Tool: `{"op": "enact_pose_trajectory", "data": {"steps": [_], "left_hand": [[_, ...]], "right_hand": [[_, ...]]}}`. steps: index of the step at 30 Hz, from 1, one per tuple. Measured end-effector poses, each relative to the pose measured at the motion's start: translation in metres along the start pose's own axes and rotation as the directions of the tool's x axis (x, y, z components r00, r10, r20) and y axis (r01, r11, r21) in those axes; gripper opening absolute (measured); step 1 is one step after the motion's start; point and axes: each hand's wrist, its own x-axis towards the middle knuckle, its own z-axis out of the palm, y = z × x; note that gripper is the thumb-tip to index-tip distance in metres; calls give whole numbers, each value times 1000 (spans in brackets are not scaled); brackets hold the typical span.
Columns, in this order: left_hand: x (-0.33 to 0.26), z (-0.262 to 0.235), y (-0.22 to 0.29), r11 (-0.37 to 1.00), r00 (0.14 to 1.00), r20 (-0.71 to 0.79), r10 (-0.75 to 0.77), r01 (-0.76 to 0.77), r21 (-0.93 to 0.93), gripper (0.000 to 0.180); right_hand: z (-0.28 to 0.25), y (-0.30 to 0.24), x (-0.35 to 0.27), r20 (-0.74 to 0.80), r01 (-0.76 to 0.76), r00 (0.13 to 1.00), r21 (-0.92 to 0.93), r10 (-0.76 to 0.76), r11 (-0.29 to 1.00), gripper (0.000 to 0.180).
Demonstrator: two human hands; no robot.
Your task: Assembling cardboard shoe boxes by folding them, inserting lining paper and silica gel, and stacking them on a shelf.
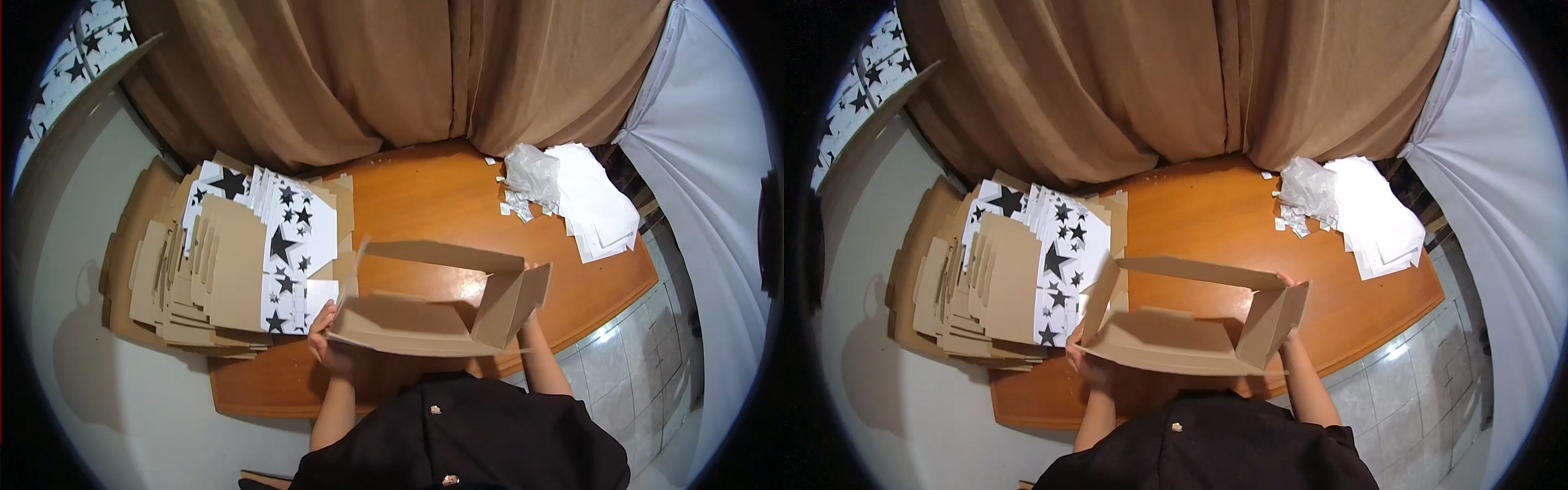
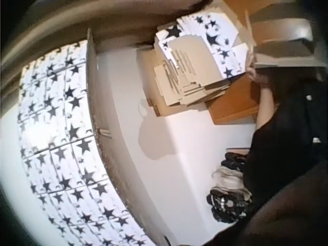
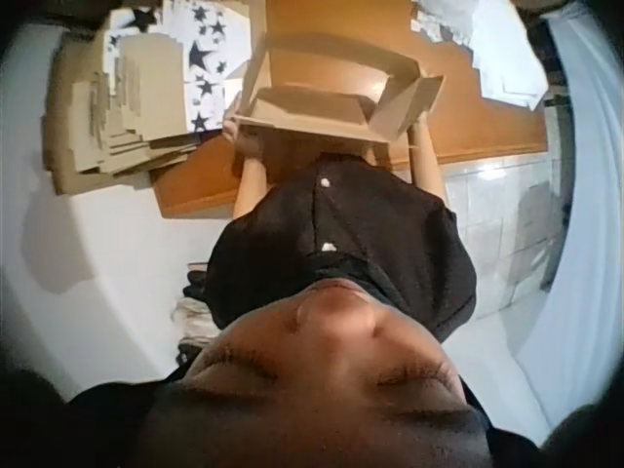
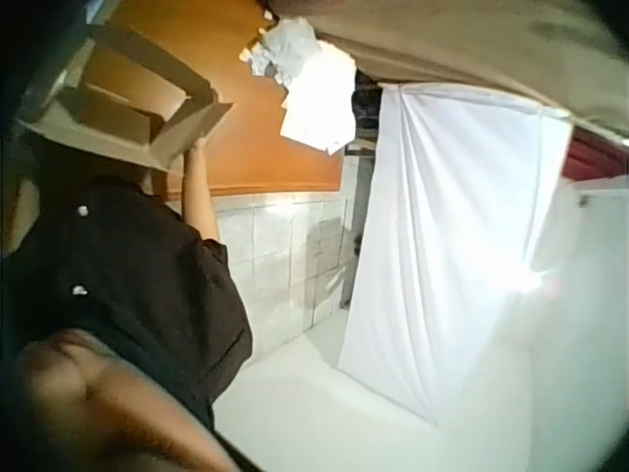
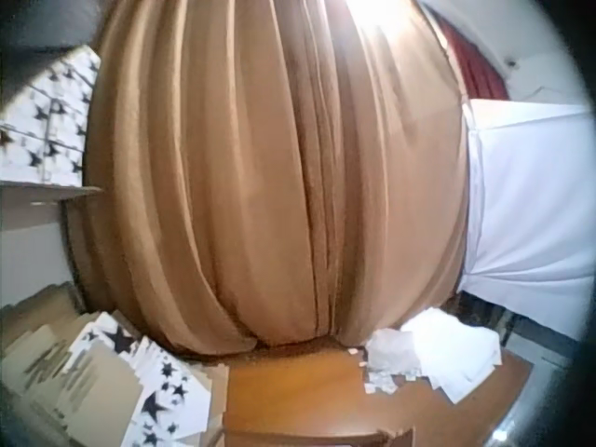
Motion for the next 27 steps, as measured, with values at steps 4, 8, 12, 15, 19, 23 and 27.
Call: {"op": "enact_pose_trajectory", "data": {"steps": [4, 8, 12, 15, 19, 23, 27], "left_hand": [[-10, -4, -2, 980, 984, -75, -161, 150, -131, 47], [10, -28, 0, 778, 775, -106, -623, 599, -191, 43], [17, -58, -17, 526, 527, 14, -850, 849, -52, 50], [-10, -66, -21, 520, 521, 33, -853, 854, -21, 49], [-2, -58, -38, 504, 503, 56, -863, 863, 15, 47], [-28, -69, -46, 499, 492, 104, -864, 865, 52, 45], [-5, -52, -72, 508, 497, 134, -858, 858, 75, 44]], "right_hand": [[25, 10, -16, -168, -214, 961, 53, 220, 975, 56], [44, 10, -31, -204, -287, 931, 107, 303, 952, 61], [37, 10, -30, 14, -452, 891, 137, 454, 881, 64], [50, 9, -21, 51, -454, 885, 309, 463, 835, 59], [19, 22, -36, 89, -322, 947, 202, 310, 925, 49], [-24, 26, -37, 72, -293, 953, -44, 296, 955, 47], [-33, 38, -24, 84, -252, 954, -298, 288, 921, 45]]}}
